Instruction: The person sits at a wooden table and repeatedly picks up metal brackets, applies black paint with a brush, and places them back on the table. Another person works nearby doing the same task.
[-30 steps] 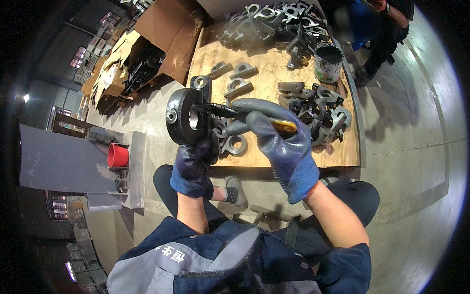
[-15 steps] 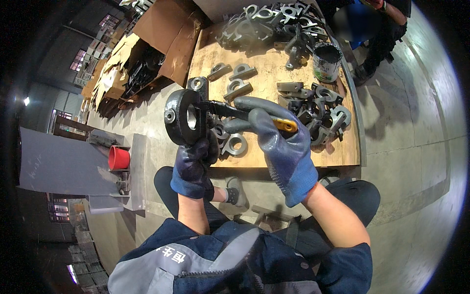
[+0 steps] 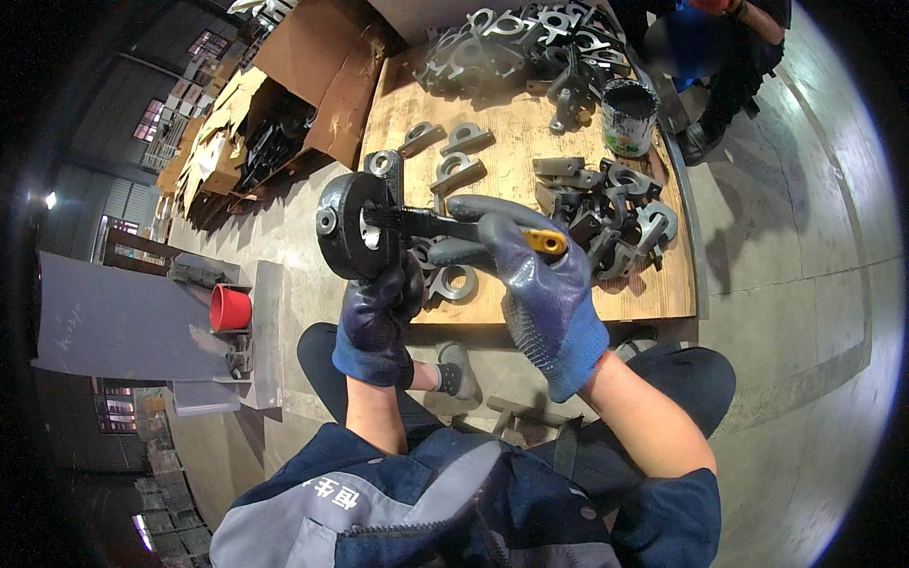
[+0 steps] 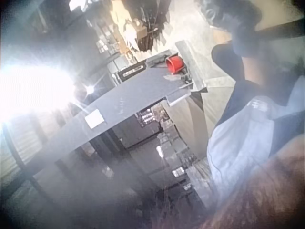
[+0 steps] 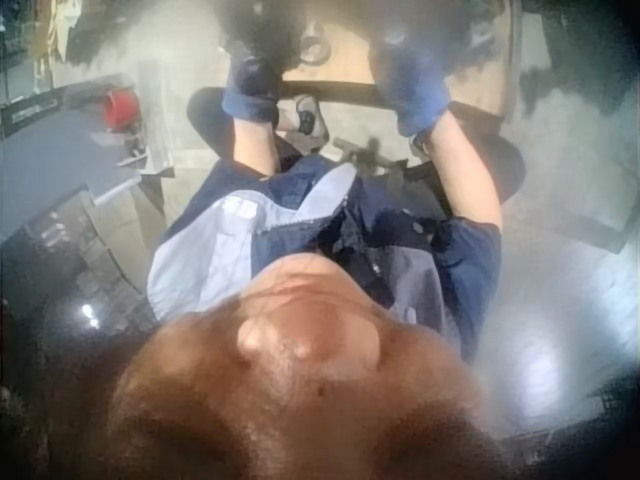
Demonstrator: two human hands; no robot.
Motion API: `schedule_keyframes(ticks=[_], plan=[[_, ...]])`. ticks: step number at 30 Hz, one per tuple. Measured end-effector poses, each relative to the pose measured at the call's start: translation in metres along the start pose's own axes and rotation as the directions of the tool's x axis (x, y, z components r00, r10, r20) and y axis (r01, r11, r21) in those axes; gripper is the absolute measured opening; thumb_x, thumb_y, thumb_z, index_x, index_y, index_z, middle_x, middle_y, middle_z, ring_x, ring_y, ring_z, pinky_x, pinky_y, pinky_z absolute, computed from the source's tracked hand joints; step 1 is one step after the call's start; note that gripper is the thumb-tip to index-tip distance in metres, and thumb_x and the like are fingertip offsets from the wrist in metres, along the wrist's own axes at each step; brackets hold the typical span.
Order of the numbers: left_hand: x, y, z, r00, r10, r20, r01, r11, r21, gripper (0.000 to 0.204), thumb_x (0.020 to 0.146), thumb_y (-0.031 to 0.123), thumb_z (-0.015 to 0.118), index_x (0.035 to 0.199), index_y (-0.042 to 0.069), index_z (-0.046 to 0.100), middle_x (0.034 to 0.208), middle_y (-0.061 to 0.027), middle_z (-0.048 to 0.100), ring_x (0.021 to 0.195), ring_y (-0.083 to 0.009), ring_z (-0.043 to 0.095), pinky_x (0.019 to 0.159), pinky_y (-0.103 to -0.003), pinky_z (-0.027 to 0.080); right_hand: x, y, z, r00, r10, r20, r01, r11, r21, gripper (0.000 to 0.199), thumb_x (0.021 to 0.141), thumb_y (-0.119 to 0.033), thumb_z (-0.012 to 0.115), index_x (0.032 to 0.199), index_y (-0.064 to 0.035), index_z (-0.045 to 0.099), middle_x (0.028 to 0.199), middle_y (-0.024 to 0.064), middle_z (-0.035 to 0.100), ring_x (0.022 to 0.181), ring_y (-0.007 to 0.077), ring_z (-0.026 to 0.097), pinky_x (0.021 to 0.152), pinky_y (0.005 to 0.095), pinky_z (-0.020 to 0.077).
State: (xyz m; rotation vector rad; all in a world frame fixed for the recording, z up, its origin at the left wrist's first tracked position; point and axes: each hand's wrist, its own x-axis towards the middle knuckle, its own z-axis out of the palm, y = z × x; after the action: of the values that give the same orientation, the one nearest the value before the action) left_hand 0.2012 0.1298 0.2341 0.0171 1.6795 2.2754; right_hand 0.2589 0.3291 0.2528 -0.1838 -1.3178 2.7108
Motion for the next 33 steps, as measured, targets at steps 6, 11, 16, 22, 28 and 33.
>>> schedule_keyframes(ticks=[6,11,16,22,28,33], plan=[[-0.007,0.007,0.009,1.000,-0.019,-0.004,0.019,0.993,0.118,0.047,0.076,0.019,0.075,0.119,0.007,0.058,0.090,-0.0033,0.062,0.072,-0.0124,0.060,0.057,-0.022,0.048,0.006,0.002,0.004,0.995,0.017,0.103,-0.034,0.985,0.168,0.042,0.100,-0.029,0.050,0.129,0.0016,0.052,0.112,0.0149,0.067,0.105,0.0165,0.065,0.094,0.0279,0.0511],[-0.009,0.008,0.014,1.000,-0.007,0.025,0.004,0.993,0.118,0.044,0.078,0.017,0.073,0.119,0.007,0.059,0.092,-0.0034,0.064,0.074,-0.0130,0.061,0.058,-0.022,0.049,0.001,-0.005,0.005,0.976,0.140,0.167,-0.185,0.939,0.291,0.045,0.102,-0.032,0.044,0.136,-0.0023,0.047,0.116,0.0126,0.066,0.108,0.0154,0.064,0.088,0.0231,0.0512],[-0.005,0.006,0.008,0.998,-0.044,0.054,0.041,0.997,0.067,0.044,0.081,0.020,0.071,0.120,0.006,0.058,0.085,-0.0026,0.061,0.067,-0.0123,0.057,0.054,-0.022,0.045,0.003,0.002,-0.008,0.975,0.033,0.218,-0.008,0.994,-0.112,0.045,0.103,-0.032,0.041,0.138,-0.0044,0.046,0.118,0.0117,0.066,0.110,0.0150,0.063,0.083,0.0192,0.0497],[-0.005,0.010,0.015,0.994,-0.011,0.105,0.009,1.000,0.018,0.041,0.084,0.024,0.069,0.118,0.005,0.057,0.078,-0.0012,0.056,0.061,-0.0101,0.050,0.052,-0.022,0.039,0.007,0.000,-0.004,0.966,0.139,0.216,-0.197,0.940,0.277,0.045,0.103,-0.032,0.043,0.138,-0.0039,0.046,0.120,0.0128,0.065,0.112,0.0172,0.063,0.088,0.0221,0.0500],[-0.009,0.011,0.028,0.998,-0.054,-0.012,0.054,0.998,0.044,0.027,0.090,0.020,0.063,0.111,0.005,0.059,0.082,0.0003,0.058,0.064,-0.0071,0.049,0.055,-0.020,0.037,0.008,0.003,-0.004,0.964,0.155,0.217,-0.225,0.911,0.347,0.046,0.100,-0.031,0.048,0.136,-0.0025,0.048,0.121,0.0145,0.064,0.111,0.0220,0.063,0.097,0.0305,0.0493],[-0.004,0.003,0.010,0.998,-0.044,0.055,0.034,0.986,0.166,0.041,0.081,0.027,0.072,0.114,0.007,0.060,0.084,-0.0019,0.060,0.067,-0.0122,0.056,0.053,-0.022,0.043,0.010,0.004,-0.025,0.956,-0.041,0.292,0.107,0.971,-0.214,0.043,0.099,-0.027,0.052,0.134,-0.0020,0.049,0.116,0.0148,0.064,0.108,0.0228,0.064,0.098,0.0342,0.0497]])
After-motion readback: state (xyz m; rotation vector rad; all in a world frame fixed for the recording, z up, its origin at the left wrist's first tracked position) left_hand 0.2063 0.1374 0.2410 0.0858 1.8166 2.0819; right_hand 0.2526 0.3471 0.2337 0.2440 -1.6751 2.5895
